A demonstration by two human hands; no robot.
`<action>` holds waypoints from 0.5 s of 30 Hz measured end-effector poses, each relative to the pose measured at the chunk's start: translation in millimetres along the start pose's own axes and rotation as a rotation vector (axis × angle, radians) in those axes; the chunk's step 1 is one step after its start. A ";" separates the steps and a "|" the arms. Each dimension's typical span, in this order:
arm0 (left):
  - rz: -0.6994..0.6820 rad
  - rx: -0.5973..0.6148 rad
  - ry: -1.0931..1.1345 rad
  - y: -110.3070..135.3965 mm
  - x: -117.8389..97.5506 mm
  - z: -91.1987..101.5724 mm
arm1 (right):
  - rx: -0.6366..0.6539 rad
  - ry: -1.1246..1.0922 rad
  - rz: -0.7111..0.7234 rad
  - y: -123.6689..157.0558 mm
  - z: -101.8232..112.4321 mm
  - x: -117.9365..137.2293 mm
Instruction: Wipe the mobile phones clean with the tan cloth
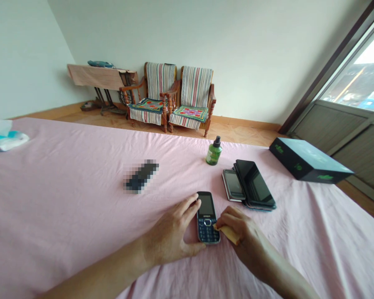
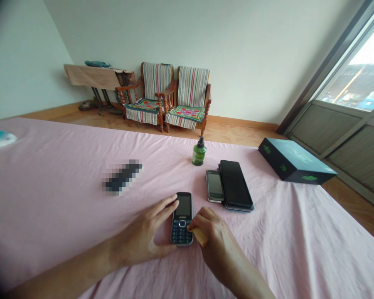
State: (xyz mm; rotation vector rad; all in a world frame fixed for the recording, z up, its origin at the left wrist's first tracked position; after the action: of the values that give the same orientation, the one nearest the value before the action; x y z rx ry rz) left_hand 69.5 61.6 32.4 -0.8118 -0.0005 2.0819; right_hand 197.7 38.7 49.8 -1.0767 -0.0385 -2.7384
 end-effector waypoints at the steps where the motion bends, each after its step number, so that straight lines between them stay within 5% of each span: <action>1: -0.001 0.000 -0.003 0.0 -0.1 0.0 | -0.005 0.013 0.007 -0.1 -0.9 1.6; 15: -0.009 0.026 -0.031 -0.2 0.3 -1.7 | -0.028 0.000 0.070 -6.3 -32.0 34.0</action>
State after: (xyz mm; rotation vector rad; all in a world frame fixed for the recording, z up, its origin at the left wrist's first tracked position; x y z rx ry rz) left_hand 70.4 61.4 30.9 -0.7630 0.0058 2.0813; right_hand 150.6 35.9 49.6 -1.0650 0.0364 -2.6836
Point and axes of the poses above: each hand's wrist, its own y-axis away from the middle knuckle, its own z-axis out of the back of the hand, x = y × z, the point moved 9 cm from there along -y, towards the middle knuckle, and after that the axes turned 11 degrees about -z, right-handed, at the moved point
